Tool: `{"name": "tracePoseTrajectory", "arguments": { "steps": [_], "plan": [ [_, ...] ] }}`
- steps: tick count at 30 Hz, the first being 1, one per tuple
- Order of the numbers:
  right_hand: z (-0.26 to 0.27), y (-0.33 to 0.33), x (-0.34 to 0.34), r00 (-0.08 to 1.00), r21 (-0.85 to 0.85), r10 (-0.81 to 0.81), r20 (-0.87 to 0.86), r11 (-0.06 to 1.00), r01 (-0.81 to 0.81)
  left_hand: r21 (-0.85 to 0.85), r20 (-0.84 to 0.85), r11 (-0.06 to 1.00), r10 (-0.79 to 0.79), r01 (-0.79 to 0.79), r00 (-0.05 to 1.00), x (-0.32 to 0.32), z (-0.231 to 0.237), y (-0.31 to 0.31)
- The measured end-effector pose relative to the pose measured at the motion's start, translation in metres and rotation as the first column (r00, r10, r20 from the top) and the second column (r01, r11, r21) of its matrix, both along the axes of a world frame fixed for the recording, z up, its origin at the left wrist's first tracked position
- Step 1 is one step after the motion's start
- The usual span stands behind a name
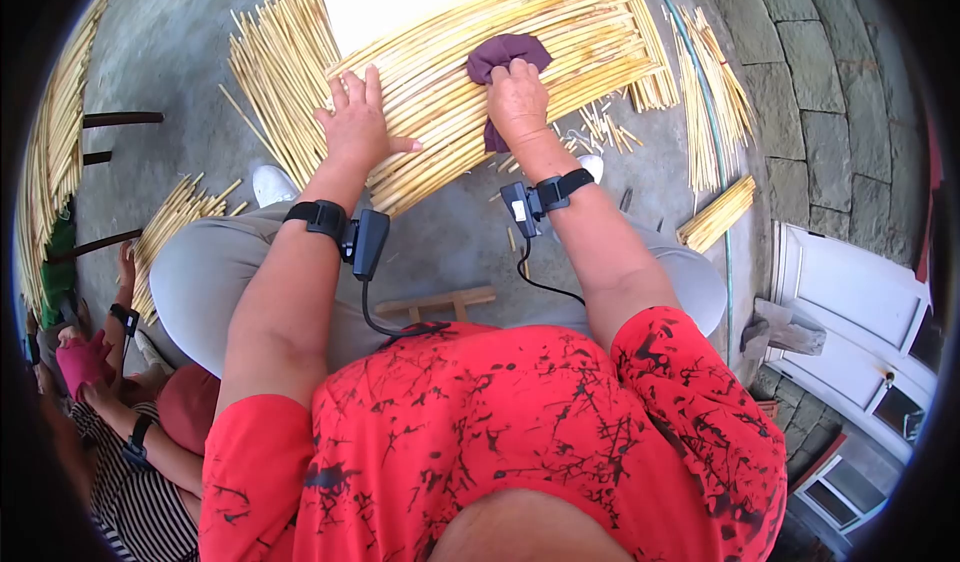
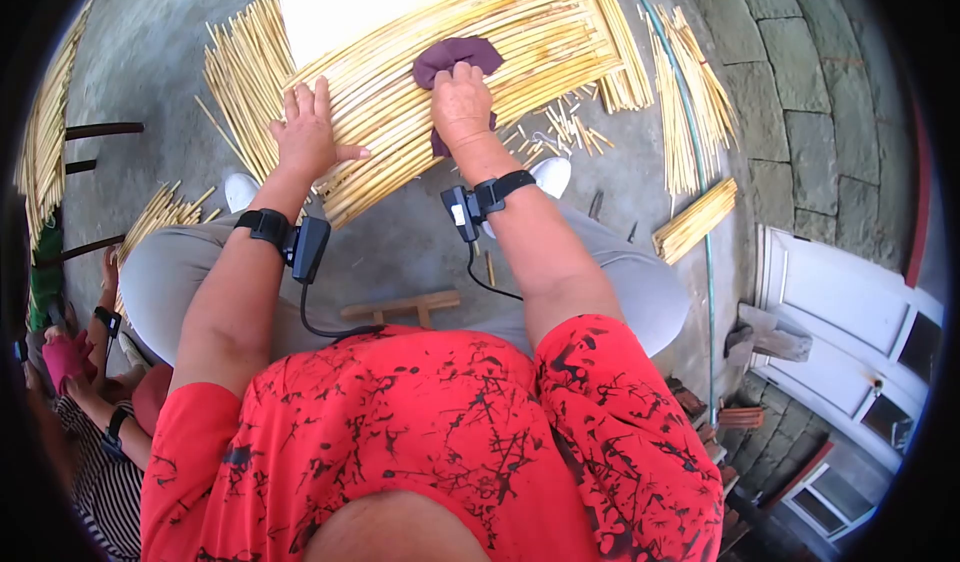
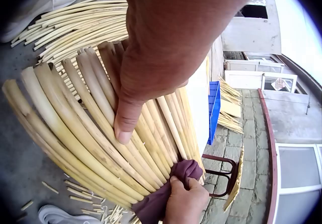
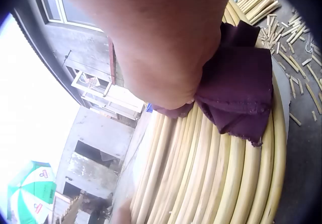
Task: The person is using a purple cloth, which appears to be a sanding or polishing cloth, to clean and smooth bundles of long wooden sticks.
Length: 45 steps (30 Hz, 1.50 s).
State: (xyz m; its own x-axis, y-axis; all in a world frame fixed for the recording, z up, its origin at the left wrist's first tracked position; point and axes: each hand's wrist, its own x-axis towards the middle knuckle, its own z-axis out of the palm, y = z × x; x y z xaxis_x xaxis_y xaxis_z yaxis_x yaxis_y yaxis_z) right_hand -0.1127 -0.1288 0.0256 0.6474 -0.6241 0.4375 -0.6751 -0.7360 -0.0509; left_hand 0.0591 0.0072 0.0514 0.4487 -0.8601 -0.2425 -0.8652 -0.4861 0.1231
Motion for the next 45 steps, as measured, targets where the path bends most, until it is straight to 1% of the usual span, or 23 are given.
{"name": "tracePoseTrajectory", "arguments": {
  "steps": [3, 5, 6, 7, 8, 9, 11, 15, 19, 20, 21, 23, 24, 25, 27, 28, 31, 33, 37, 39, 41, 43, 45],
  "plan": [
    [0.003, 0.059, 0.021, 0.968, 0.074, 0.245, 0.046, 0.966, -0.248, -0.021, 0.014, 1.000, -0.012, 0.012, 1.000, 0.000, -0.001, 0.001],
    [0.020, 0.069, 0.027, 0.977, 0.331, 0.191, 0.099, 0.919, -0.213, -0.026, 0.031, 1.000, -0.003, 0.004, 1.000, 0.000, 0.002, 0.000],
    [0.027, 0.063, 0.031, 0.947, 0.827, -0.062, 0.317, 0.506, -0.244, -0.014, 0.013, 1.000, -0.006, 0.006, 1.000, 0.001, 0.002, 0.000],
    [0.036, 0.056, 0.029, 0.874, 0.920, -0.385, 0.298, -0.127, -0.370, 0.001, -0.007, 1.000, -0.008, 0.008, 1.000, 0.001, 0.001, 0.001],
    [0.046, 0.052, 0.021, 0.807, 0.828, -0.475, 0.351, -0.244, -0.504, -0.013, -0.018, 1.000, -0.002, 0.002, 1.000, 0.001, 0.000, 0.003],
    [0.082, 0.057, 0.016, 0.779, 0.802, -0.545, 0.310, -0.290, -0.522, -0.014, -0.020, 1.000, 0.000, 0.000, 1.000, 0.001, 0.001, 0.003],
    [0.085, 0.049, 0.006, 0.706, 0.715, -0.615, 0.351, -0.311, -0.626, 0.012, -0.029, 1.000, -0.002, 0.003, 1.000, 0.000, 0.004, 0.001],
    [0.096, 0.038, -0.007, 0.677, 0.701, -0.621, 0.395, -0.274, -0.659, 0.016, -0.015, 1.000, 0.002, -0.001, 1.000, 0.000, 0.006, 0.001],
    [0.046, -0.013, -0.014, 0.805, 0.868, -0.500, 0.319, -0.188, -0.460, 0.014, -0.029, 1.000, -0.004, 0.004, 1.000, 0.001, 0.007, 0.002],
    [0.018, -0.032, -0.018, 0.845, 0.969, -0.475, 0.246, 0.142, -0.202, 0.024, -0.030, 1.000, -0.002, 0.002, 1.000, 0.000, 0.008, 0.001],
    [0.021, -0.032, -0.013, 0.863, 0.887, -0.479, 0.161, 0.453, 0.086, 0.033, -0.031, 0.999, 0.000, 0.001, 1.000, 0.000, 0.010, 0.001],
    [0.045, -0.001, 0.001, 0.907, 0.599, -0.375, 0.194, 0.777, 0.194, 0.035, -0.031, 0.999, 0.002, -0.001, 1.000, 0.000, 0.009, 0.001],
    [0.049, 0.015, 0.010, 0.952, 0.583, -0.267, 0.149, 0.801, 0.134, 0.026, -0.037, 1.000, 0.007, -0.006, 0.999, 0.000, 0.008, 0.001],
    [0.040, 0.032, 0.015, 0.987, 0.456, -0.131, 0.089, 0.887, 0.077, 0.017, -0.043, 1.000, 0.010, -0.009, 0.999, 0.000, 0.006, 0.000],
    [0.017, 0.064, 0.027, 0.996, 0.438, 0.049, 0.080, 0.895, -0.080, -0.003, -0.042, 1.000, 0.009, -0.009, 0.999, 0.000, 0.005, 0.000],
    [0.012, 0.076, 0.031, 0.977, 0.339, 0.190, 0.100, 0.916, -0.214, 0.003, -0.046, 1.000, 0.007, -0.007, 0.999, 0.000, 0.006, 0.001],
    [0.015, 0.070, 0.036, 0.955, 0.320, 0.292, 0.045, 0.902, -0.291, 0.008, -0.039, 1.000, 0.005, -0.005, 0.999, 0.002, 0.004, 0.001],
    [0.015, 0.041, 0.024, 0.961, 0.293, 0.266, 0.075, 0.915, -0.277, 0.004, -0.033, 1.000, 0.009, -0.009, 0.999, 0.000, 0.004, 0.002],
    [0.022, -0.027, -0.008, 0.997, 0.285, -0.060, -0.053, 0.956, 0.072, 0.034, -0.026, 0.999, 0.001, -0.001, 1.000, 0.000, 0.005, 0.000],
    [0.031, -0.051, -0.010, 0.955, 0.273, -0.241, -0.171, 0.920, 0.281, 0.030, -0.029, 1.000, 0.001, 0.000, 1.000, 0.001, 0.003, 0.001],
    [0.034, -0.057, -0.001, 0.927, 0.317, -0.337, -0.161, 0.872, 0.372, 0.017, -0.027, 1.000, -0.006, 0.007, 1.000, 0.001, 0.002, 0.000],
    [0.026, -0.039, 0.014, 0.944, 0.298, -0.317, -0.089, 0.896, 0.329, 0.032, -0.022, 0.999, 0.004, -0.003, 1.000, 0.000, 0.002, -0.001],
    [0.021, -0.002, 0.031, 0.988, 0.318, -0.149, -0.048, 0.935, 0.157, 0.000, -0.023, 1.000, -0.001, 0.001, 1.000, 0.000, 0.004, 0.000]
  ]
}}
